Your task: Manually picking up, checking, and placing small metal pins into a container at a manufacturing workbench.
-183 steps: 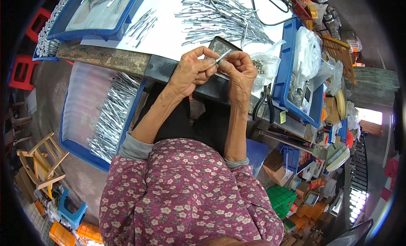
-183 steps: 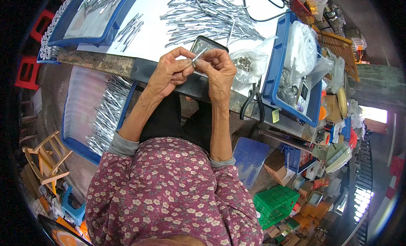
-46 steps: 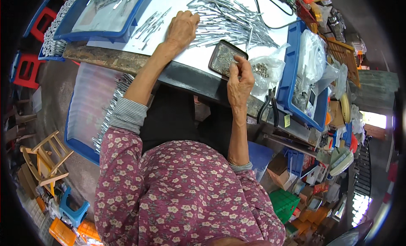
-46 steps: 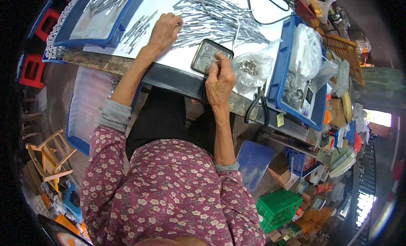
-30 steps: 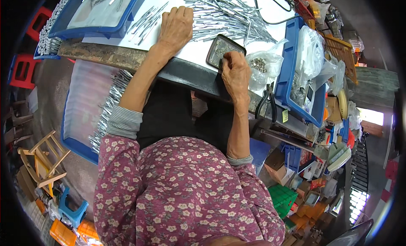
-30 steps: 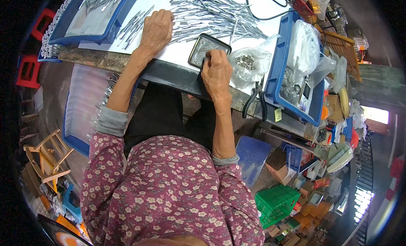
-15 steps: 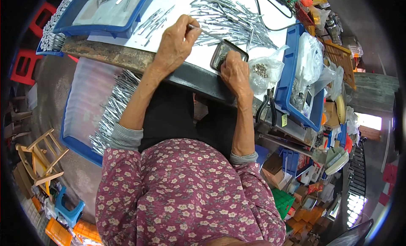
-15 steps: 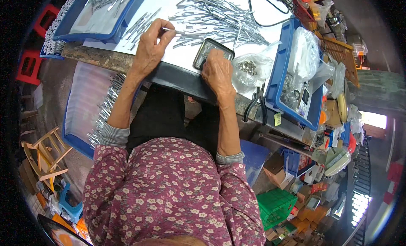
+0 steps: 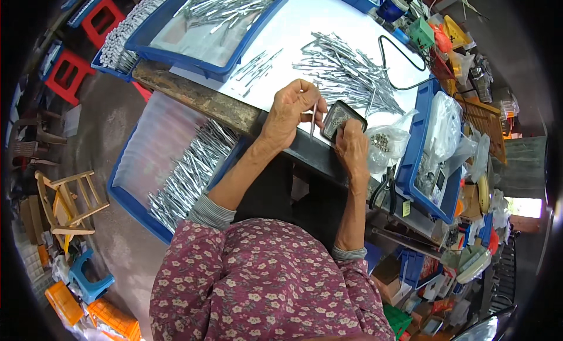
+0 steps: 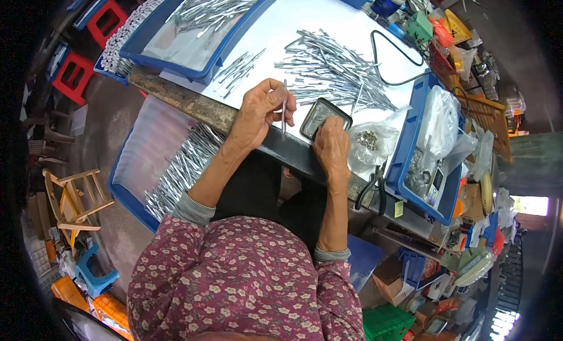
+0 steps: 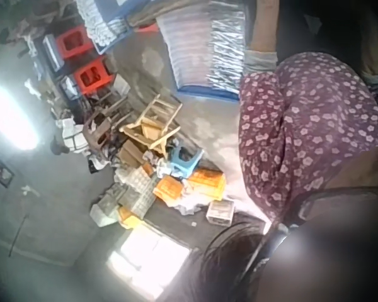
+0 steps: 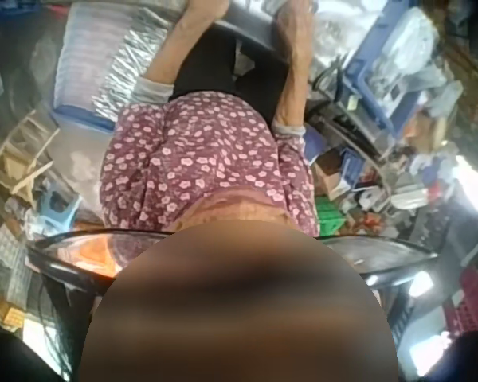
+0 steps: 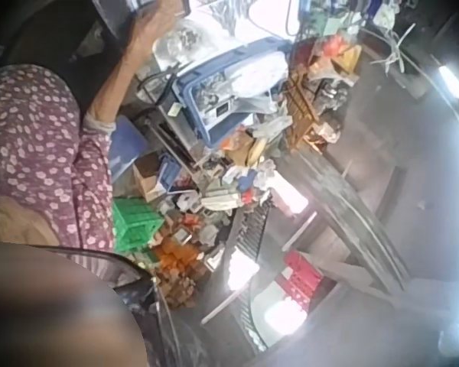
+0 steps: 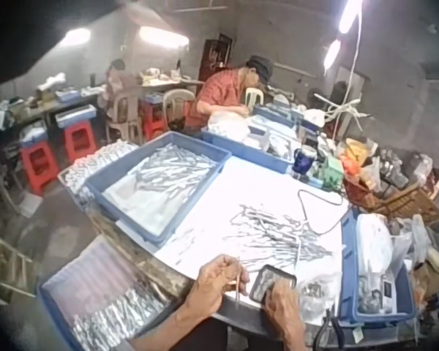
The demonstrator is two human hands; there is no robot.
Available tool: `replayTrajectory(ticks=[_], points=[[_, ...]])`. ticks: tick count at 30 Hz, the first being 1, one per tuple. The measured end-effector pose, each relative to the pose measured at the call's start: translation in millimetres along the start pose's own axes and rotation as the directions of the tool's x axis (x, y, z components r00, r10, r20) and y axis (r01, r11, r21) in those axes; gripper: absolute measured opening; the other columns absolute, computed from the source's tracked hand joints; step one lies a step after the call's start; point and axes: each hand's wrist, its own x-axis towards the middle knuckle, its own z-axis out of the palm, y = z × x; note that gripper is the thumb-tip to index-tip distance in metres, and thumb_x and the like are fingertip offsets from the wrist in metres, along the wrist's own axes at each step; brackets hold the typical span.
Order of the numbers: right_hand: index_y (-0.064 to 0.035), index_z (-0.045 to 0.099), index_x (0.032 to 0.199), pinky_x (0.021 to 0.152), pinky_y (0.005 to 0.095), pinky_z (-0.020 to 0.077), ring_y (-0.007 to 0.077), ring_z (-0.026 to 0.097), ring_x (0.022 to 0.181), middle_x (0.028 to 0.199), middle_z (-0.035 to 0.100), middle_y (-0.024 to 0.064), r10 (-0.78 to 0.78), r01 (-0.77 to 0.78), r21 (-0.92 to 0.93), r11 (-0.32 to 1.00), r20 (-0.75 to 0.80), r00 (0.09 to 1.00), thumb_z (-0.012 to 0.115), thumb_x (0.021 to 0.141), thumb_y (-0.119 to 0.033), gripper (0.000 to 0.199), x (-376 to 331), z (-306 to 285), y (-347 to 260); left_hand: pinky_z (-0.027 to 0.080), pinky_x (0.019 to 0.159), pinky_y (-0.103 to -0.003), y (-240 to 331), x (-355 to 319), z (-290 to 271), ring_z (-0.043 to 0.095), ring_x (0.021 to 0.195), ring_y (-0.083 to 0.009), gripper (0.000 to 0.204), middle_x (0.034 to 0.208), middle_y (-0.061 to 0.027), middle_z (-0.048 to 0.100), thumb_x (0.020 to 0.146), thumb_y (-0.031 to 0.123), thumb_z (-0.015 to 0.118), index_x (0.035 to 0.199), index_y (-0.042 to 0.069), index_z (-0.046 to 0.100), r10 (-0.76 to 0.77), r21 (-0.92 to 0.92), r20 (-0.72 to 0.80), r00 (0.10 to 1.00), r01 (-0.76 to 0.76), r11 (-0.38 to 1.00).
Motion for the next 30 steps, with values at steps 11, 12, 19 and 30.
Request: replayTrajectory(ticks=[11, 12, 19, 30], points=[[0.0000, 0.046, 0.089, 0.060, 0.0465, 0.0370, 0.0383, 0.048, 0.071, 0.077, 0.048, 0.0204, -0.154, 0.154, 0.002, 0.988, -0.085, 0.985, 0.058, 0.072, -0.009, 0.023, -10.5, 12.9, 16.5, 0.036, 0.052, -0.021, -16.2, -11.7, 2.4, 0.044, 0.061, -0.0084, 0.011, 0.076, -0.0038, 0.052, 0.083, 0.007, 0.056, 0.090, 0.000, 0.051, -0.088, -0.170, 0.035, 0.996, 0.093, 0.981], [0.0001, 0.045, 0.095, 0.062, 0.0463, 0.0366, 0.0379, 0.048, 0.073, 0.079, 0.048, 0.0205, -0.055, 0.055, -0.004, 0.998, 0.024, 0.998, 0.059, 0.072, -0.009, 0.028, -11.1, 8.9, 15.1, 0.036, 0.052, -0.021, -18.1, -12.2, 1.3, 0.045, 0.061, -0.0088, 0.013, 0.077, -0.0037, 0.052, 0.082, 0.005, 0.056, 0.092, -0.001, 0.051, -0.099, -0.186, 0.045, 0.994, 0.106, 0.977], [0.0015, 0.046, 0.082, 0.060, 0.0463, 0.0386, 0.0407, 0.049, 0.070, 0.072, 0.048, 0.0219, 0.069, -0.063, 0.147, 0.987, -0.036, 0.997, 0.051, 0.078, -0.007, 0.010, -3.8, -7.0, 5.1, 0.039, 0.051, -0.021, -25.9, -15.1, -2.1, 0.049, 0.060, -0.0100, 0.017, 0.073, -0.0032, 0.052, 0.080, 0.002, 0.056, 0.096, -0.004, 0.054, -0.170, -0.155, -0.005, 0.985, 0.167, 0.974], [0.0005, 0.049, 0.083, 0.062, 0.0457, 0.0398, 0.0413, 0.052, 0.073, 0.080, 0.053, 0.0213, 0.067, -0.090, 0.241, 0.966, 0.100, 0.993, 0.052, 0.075, -0.001, 0.009, -6.4, -20.6, 10.5, 0.043, 0.047, -0.020, -30.8, -20.7, 0.4, 0.052, 0.053, -0.0086, 0.022, 0.068, -0.0039, 0.056, 0.082, 0.005, 0.056, 0.102, -0.005, 0.052, -0.161, 0.018, -0.066, 0.985, 0.162, 0.987]])
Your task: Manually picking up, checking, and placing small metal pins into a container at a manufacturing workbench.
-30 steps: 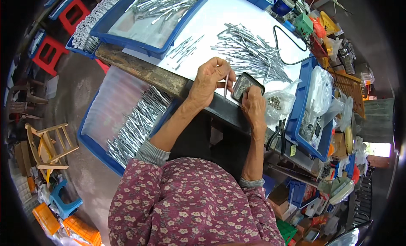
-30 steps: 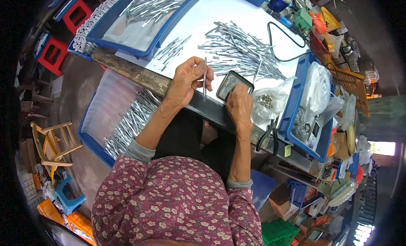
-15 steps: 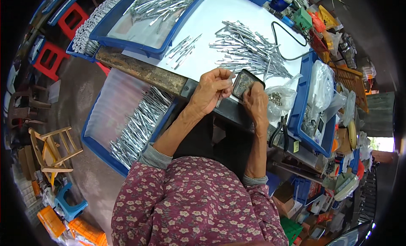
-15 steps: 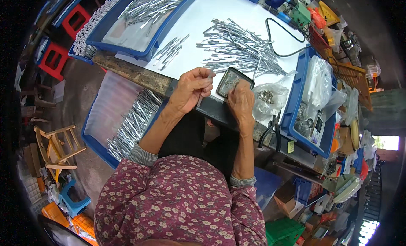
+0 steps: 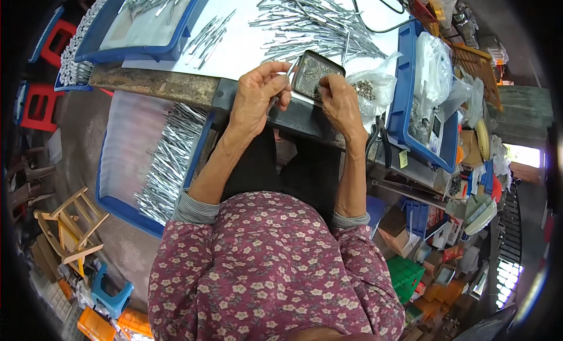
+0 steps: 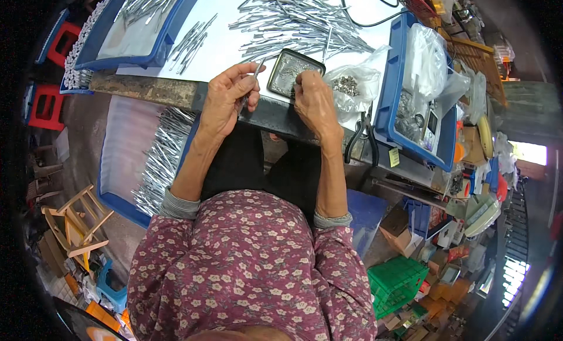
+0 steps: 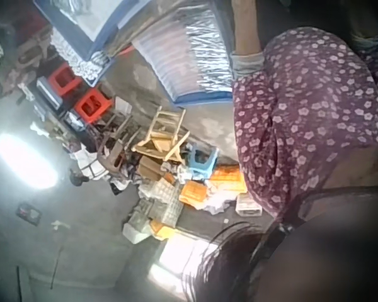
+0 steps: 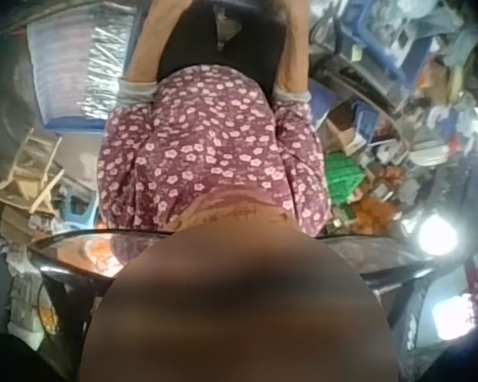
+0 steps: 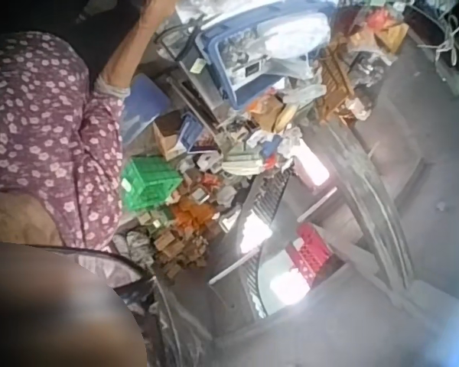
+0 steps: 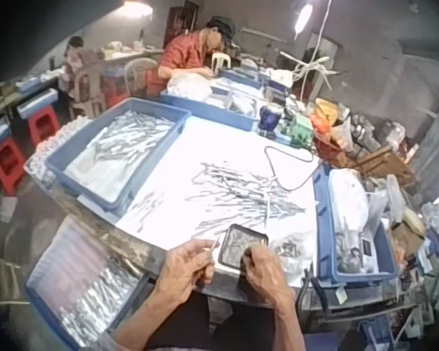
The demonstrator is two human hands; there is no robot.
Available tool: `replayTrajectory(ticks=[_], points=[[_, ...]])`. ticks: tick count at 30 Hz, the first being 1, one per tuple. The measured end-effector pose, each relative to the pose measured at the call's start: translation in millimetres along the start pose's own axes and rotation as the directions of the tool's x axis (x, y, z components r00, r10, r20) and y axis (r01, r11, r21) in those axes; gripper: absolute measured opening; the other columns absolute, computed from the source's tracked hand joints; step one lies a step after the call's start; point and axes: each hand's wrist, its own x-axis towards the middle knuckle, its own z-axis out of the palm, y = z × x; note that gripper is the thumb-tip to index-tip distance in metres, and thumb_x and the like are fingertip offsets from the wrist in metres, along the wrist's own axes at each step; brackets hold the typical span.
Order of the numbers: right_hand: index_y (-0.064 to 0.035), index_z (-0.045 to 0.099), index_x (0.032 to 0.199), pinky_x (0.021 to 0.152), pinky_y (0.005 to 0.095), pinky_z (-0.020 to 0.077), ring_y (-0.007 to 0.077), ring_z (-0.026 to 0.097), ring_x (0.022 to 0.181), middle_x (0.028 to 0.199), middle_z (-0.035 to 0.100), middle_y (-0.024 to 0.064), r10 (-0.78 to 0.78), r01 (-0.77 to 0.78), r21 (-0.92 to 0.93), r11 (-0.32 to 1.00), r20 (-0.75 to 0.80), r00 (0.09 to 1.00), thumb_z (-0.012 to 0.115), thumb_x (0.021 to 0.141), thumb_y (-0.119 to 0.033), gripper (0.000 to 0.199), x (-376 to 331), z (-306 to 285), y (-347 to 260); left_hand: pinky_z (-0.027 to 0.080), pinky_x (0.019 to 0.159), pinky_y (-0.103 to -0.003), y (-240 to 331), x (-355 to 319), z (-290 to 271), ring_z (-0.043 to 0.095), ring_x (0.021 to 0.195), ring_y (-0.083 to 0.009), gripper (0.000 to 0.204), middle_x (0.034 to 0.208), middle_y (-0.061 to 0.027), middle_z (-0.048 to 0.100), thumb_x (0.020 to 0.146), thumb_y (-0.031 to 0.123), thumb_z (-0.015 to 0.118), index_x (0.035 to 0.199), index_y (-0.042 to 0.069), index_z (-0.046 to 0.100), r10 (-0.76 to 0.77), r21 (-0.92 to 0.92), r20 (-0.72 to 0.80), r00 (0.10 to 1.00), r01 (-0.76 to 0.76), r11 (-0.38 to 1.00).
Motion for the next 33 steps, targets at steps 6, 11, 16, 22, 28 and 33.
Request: replayTrajectory(ticks=[6, 11, 16, 22, 28, 33], points=[[0.0025, 0.053, 0.086, 0.065, 0.0414, 0.0427, 0.0372, 0.055, 0.074, 0.077, 0.056, 0.0210, 0.002, -0.001, -0.066, 0.998, 0.009, 1.000, 0.053, 0.076, -0.007, 0.014, 0.1, 2.1, -4.0, 0.039, 0.042, -0.017, -3.3, -5.1, -2.3, 0.050, 0.049, -0.0055, 0.024, 0.066, -0.0021, 0.056, 0.084, 0.012, 0.057, 0.104, -0.002, 0.056, 0.022, 0.084, -0.022, 1.000, -0.021, 0.996], [0.0023, 0.050, 0.079, 0.063, 0.0457, 0.0413, 0.0390, 0.054, 0.071, 0.074, 0.055, 0.0212, -0.028, 0.015, -0.193, 0.981, -0.062, 0.998, 0.052, 0.075, -0.006, 0.010, 3.7, 15.3, 2.4, 0.033, 0.039, -0.016, -6.1, -6.1, -3.3, 0.047, 0.048, -0.0038, 0.023, 0.065, -0.0012, 0.055, 0.085, 0.012, 0.056, 0.104, -0.001, 0.057, 0.054, 0.138, -0.011, 0.998, -0.052, 0.989], [0.0027, 0.047, 0.076, 0.056, 0.0474, 0.0427, 0.0407, 0.054, 0.066, 0.072, 0.053, 0.0238, -0.046, 0.032, -0.233, 0.972, -0.052, 0.998, 0.055, 0.070, -0.004, 0.012, 13.4, 23.0, -0.2, 0.029, 0.041, -0.014, -6.8, -7.0, 1.0, 0.043, 0.049, -0.0027, 0.022, 0.065, 0.0002, 0.053, 0.085, 0.011, 0.055, 0.103, -0.002, 0.057, 0.033, 0.122, -0.031, 0.999, -0.029, 0.992], [0.0021, 0.047, 0.074, 0.053, 0.0467, 0.0431, 0.0402, 0.054, 0.062, 0.071, 0.052, 0.0237, -0.052, 0.037, -0.274, 0.961, -0.050, 0.997, 0.056, 0.069, -0.005, 0.013, 15.2, 25.3, 1.4, 0.030, 0.042, -0.014, -9.7, -6.7, 2.6, 0.042, 0.052, -0.0028, 0.022, 0.066, 0.0015, 0.050, 0.084, 0.006, 0.053, 0.104, -0.003, 0.056, 0.034, 0.148, -0.015, 0.999, -0.031, 0.988], [0.0031, 0.046, 0.075, 0.052, 0.0452, 0.0411, 0.0399, 0.053, 0.062, 0.070, 0.052, 0.0231, 0.030, -0.032, -0.007, 0.999, -0.238, 0.971, 0.052, 0.077, -0.008, 0.013, 12.6, 25.3, 3.2, 0.029, 0.043, -0.016, -11.0, -1.9, 7.9, 0.043, 0.054, -0.0037, 0.026, 0.069, -0.0003, 0.050, 0.083, 0.004, 0.051, 0.107, -0.006, 0.053, -0.031, 0.201, -0.034, 0.999, 0.037, 0.979], [0.0056, 0.051, 0.079, 0.049, 0.0331, 0.0416, 0.0207, 0.052, 0.051, 0.061, 0.054, 0.0131, 0.286, -0.186, 0.440, 0.879, -0.174, 0.942, 0.049, 0.080, -0.007, 0.012, 10.2, 16.9, -0.1, 0.034, 0.043, -0.016, -18.8, 11.8, 14.4, 0.046, 0.053, -0.0046, 0.025, 0.069, -0.0018, 0.051, 0.083, 0.003, 0.049, 0.105, -0.007, 0.053, -0.031, 0.244, -0.013, 0.999, 0.034, 0.969]])
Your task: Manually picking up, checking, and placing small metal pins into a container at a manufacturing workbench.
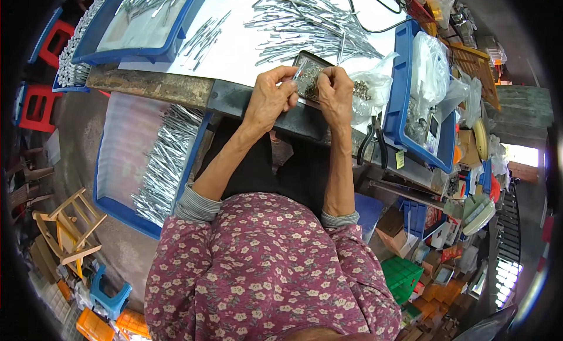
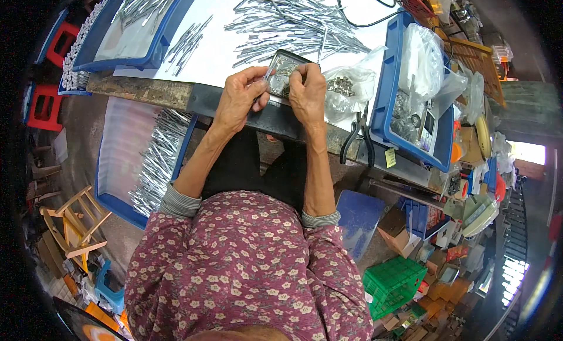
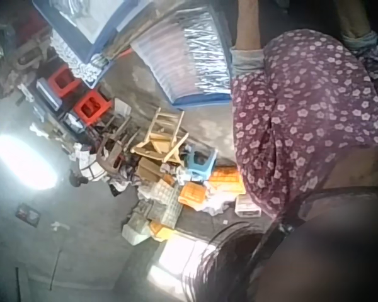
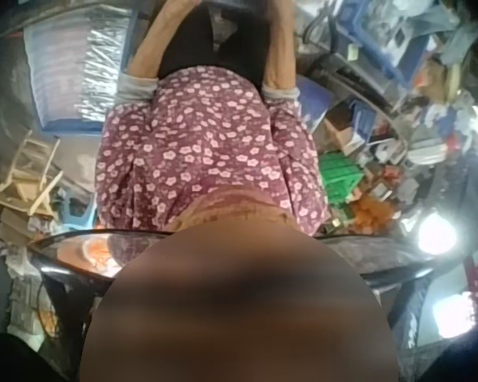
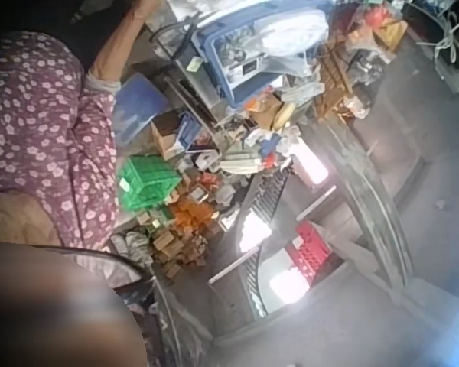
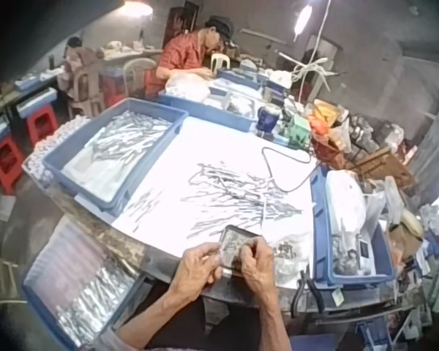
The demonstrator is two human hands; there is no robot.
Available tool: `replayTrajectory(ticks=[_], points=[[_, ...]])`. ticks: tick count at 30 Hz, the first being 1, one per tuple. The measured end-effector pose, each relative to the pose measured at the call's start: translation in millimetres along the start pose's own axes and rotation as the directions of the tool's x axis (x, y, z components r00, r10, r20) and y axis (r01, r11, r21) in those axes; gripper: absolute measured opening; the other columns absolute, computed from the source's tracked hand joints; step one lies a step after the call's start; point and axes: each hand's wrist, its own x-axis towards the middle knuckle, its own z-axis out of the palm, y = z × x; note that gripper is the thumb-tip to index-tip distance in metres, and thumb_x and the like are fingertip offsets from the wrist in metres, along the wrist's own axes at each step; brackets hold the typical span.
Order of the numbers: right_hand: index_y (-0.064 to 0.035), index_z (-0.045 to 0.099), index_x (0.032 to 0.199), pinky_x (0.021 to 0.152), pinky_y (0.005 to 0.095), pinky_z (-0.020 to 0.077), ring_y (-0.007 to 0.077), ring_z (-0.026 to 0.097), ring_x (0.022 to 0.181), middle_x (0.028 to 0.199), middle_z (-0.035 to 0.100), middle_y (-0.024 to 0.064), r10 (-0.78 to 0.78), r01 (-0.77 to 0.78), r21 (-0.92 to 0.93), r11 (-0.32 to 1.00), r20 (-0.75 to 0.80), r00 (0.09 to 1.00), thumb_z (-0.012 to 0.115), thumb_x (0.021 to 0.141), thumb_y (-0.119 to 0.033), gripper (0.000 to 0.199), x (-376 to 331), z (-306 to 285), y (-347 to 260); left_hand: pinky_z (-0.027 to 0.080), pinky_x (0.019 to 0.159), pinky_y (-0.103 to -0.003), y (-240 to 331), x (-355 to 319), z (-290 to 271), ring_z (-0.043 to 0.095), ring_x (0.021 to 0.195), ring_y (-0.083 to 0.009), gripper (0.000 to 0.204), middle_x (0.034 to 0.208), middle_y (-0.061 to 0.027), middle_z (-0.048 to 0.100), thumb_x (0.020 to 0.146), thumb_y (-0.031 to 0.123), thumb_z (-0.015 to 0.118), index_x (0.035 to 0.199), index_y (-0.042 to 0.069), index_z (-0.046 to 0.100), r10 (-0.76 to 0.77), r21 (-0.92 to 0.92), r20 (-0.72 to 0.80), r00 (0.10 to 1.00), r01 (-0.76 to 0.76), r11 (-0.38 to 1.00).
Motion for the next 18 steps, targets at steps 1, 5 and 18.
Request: replayTrajectory(ticks=[1, 5, 18], points=[[0.0056, 0.051, 0.079, 0.049, 0.0331, 0.0416, 0.0207, 0.052, 0.051, 0.061, 0.054, 0.0131, 0.001, -0.001, 0.000, 1.000, -0.001, 1.000, 0.049, 0.080, -0.007, 0.012, -0.8, -1.3, -1.7, 0.034, 0.043, -0.016, -0.4, 3.4, 2.1, 0.047, 0.053, -0.0047, 0.025, 0.069, -0.0022, 0.052, 0.083, 0.002, 0.049, 0.105, -0.008, 0.053, 0.011, 0.013, 0.005, 1.000, -0.011, 1.000], [0.0040, 0.053, 0.078, 0.046, 0.0224, 0.0381, 0.0092, 0.047, 0.049, 0.059, 0.053, 0.0047, 0.159, -0.171, 0.346, 0.922, 0.063, 0.985, 0.051, 0.081, -0.008, 0.012, -4.3, -5.3, -11.7, 0.037, 0.042, -0.019, -1.1, 10.8, 10.6, 0.048, 0.048, -0.0063, 0.027, 0.061, -0.0035, 0.053, 0.078, 0.001, 0.048, 0.102, -0.011, 0.054, 0.057, 0.023, -0.015, 0.998, -0.057, 0.998], [0.0024, 0.053, 0.082, 0.043, 0.0183, 0.0288, 0.0036, 0.038, 0.049, 0.064, 0.048, -0.0011, 0.199, -0.260, 0.602, 0.755, 0.167, 0.966, 0.053, 0.081, -0.006, 0.008, -5.1, -10.2, -12.3, 0.036, 0.042, -0.014, -2.2, 14.3, 12.0, 0.048, 0.053, -0.0043, 0.024, 0.073, -0.0025, 0.053, 0.083, 0.002, 0.050, 0.106, -0.007, 0.053, 0.045, 0.029, 0.037, 0.998, -0.046, 0.999]])
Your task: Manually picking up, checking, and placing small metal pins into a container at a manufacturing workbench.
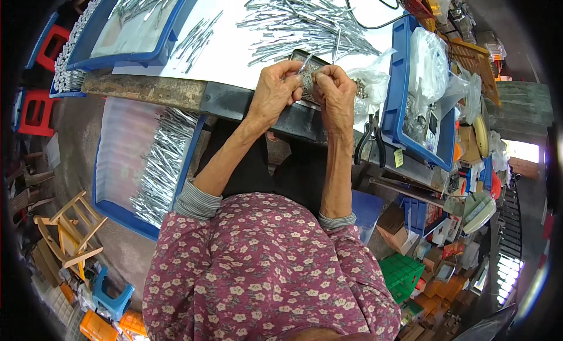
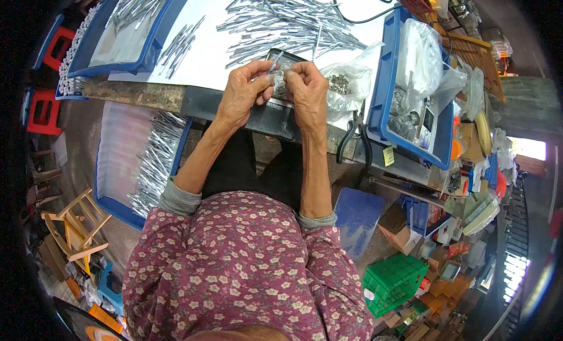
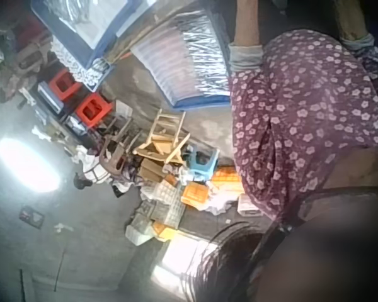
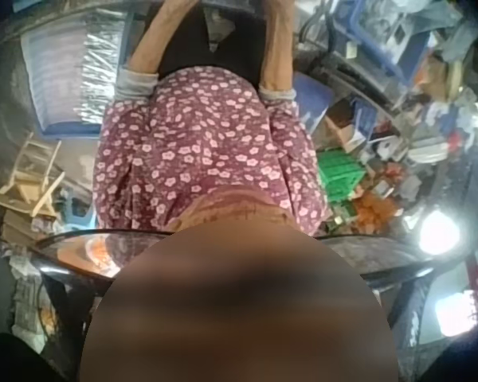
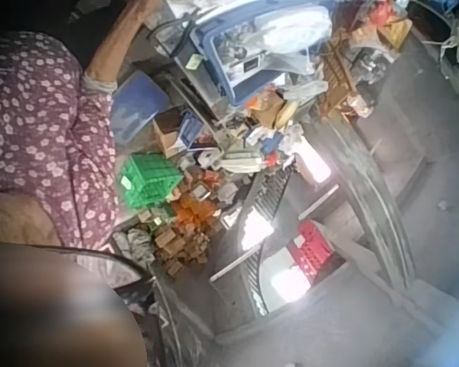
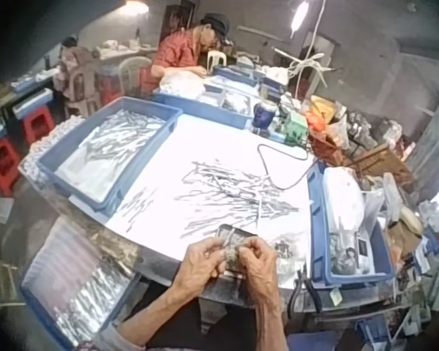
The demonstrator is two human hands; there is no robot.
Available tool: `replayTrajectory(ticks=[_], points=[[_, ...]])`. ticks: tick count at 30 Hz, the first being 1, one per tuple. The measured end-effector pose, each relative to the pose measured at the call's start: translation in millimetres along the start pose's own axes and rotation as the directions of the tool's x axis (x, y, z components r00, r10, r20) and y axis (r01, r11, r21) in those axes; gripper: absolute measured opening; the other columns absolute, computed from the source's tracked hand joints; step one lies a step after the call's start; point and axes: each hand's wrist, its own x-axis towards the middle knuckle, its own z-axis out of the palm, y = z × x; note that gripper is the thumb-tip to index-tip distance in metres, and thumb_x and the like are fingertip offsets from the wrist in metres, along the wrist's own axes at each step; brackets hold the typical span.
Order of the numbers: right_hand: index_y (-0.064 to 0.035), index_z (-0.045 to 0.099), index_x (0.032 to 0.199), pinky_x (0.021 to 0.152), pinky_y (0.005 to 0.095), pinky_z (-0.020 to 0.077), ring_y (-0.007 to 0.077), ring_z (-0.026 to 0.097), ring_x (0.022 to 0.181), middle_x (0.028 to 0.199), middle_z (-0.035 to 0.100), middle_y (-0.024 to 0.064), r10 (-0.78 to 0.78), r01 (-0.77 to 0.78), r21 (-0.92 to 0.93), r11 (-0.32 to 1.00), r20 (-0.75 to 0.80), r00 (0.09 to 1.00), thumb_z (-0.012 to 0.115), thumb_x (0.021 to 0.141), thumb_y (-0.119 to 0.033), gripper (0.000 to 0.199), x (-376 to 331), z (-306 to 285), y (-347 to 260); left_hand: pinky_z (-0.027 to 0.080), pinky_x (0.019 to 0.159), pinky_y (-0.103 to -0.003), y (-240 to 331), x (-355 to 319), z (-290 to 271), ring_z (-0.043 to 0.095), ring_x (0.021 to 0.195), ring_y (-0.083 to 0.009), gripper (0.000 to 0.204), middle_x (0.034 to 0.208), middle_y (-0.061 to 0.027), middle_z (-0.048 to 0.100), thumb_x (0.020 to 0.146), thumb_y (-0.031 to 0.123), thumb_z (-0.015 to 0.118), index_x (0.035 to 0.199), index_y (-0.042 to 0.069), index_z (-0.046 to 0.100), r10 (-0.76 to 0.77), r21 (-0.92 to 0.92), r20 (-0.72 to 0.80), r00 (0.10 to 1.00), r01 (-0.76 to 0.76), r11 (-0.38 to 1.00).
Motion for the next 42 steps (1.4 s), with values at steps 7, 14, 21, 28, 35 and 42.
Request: replayTrajectory(ticks=[7, 14, 21, 28, 35, 42], points=[[0.0037, 0.054, 0.088, 0.045, 0.0180, 0.0313, 0.0035, 0.041, 0.053, 0.071, 0.053, 0.0010, -0.035, 0.035, 0.007, 0.999, 0.031, 0.999, 0.053, 0.080, -0.004, 0.011, -4.0, 7.8, -1.7, 0.035, 0.038, -0.015, -2.2, -1.3, -1.3, 0.048, 0.047, -0.0049, 0.019, 0.063, -0.0037, 0.054, 0.079, 0.000, 0.050, 0.096, -0.008, 0.056, -0.034, -0.110, -0.024, 0.999, 0.031, 0.993], [0.0033, 0.055, 0.089, 0.048, 0.0174, 0.0342, 0.0040, 0.043, 0.055, 0.073, 0.054, 0.0023, -0.085, 0.087, -0.044, 0.995, 0.028, 0.996, 0.053, 0.078, -0.002, 0.013, -4.0, 12.8, -1.2, 0.035, 0.037, -0.015, 0.9, -4.0, -3.8, 0.048, 0.047, -0.0043, 0.013, 0.062, -0.0044, 0.055, 0.080, 0.001, 0.051, 0.090, -0.006, 0.055, -0.047, -0.083, 0.006, 0.999, 0.048, 0.995], [0.0004, 0.052, 0.084, 0.046, 0.0171, 0.0337, 0.0030, 0.043, 0.054, 0.069, 0.050, -0.0004, -0.106, 0.107, -0.066, 0.992, 0.014, 0.994, 0.054, 0.074, 0.000, 0.010, -3.9, 12.9, 1.0, 0.033, 0.040, -0.014, 2.5, -6.9, -6.2, 0.046, 0.049, -0.0033, 0.015, 0.066, -0.0037, 0.056, 0.082, 0.004, 0.054, 0.095, -0.004, 0.054, -0.045, 0.016, 0.035, 0.998, 0.045, 0.999], [0.0000, 0.049, 0.083, 0.045, 0.0167, 0.0332, 0.0029, 0.043, 0.054, 0.068, 0.049, -0.0005, -0.099, 0.100, -0.082, 0.992, 0.009, 0.995, 0.053, 0.073, 0.001, 0.011, -5.9, 13.0, 0.1, 0.033, 0.044, -0.014, -2.7, -6.9, -7.2, 0.043, 0.051, -0.0021, 0.014, 0.065, -0.0015, 0.055, 0.083, 0.005, 0.053, 0.094, -0.003, 0.056, 0.032, 0.114, 0.028, 0.999, -0.035, 0.993], [0.0010, 0.048, 0.083, 0.047, 0.0170, 0.0350, 0.0028, 0.044, 0.055, 0.069, 0.050, 0.0007, -0.153, 0.153, -0.198, 0.968, 0.013, 0.988, 0.052, 0.073, 0.005, 0.011, -5.2, 11.5, 1.7, 0.034, 0.046, -0.014, -3.1, -7.2, -6.0, 0.043, 0.053, -0.0016, 0.014, 0.065, 0.0005, 0.054, 0.086, 0.009, 0.052, 0.092, -0.001, 0.057, 0.090, 0.225, -0.015, 0.996, -0.084, 0.971], [0.0004, 0.046, 0.083, 0.050, 0.0167, 0.0363, 0.0030, 0.045, 0.058, 0.072, 0.050, 0.0013, -0.182, 0.180, -0.221, 0.959, 0.012, 0.983, 0.052, 0.074, 0.006, 0.012, -7.2, 13.2, 1.0, 0.040, 0.049, -0.019, -2.6, -8.6, -5.8, 0.050, 0.056, -0.0053, 0.011, 0.062, -0.0014, 0.054, 0.083, 0.007, 0.052, 0.082, -0.002, 0.057, 0.122, 0.248, -0.028, 0.992, -0.112, 0.962]])
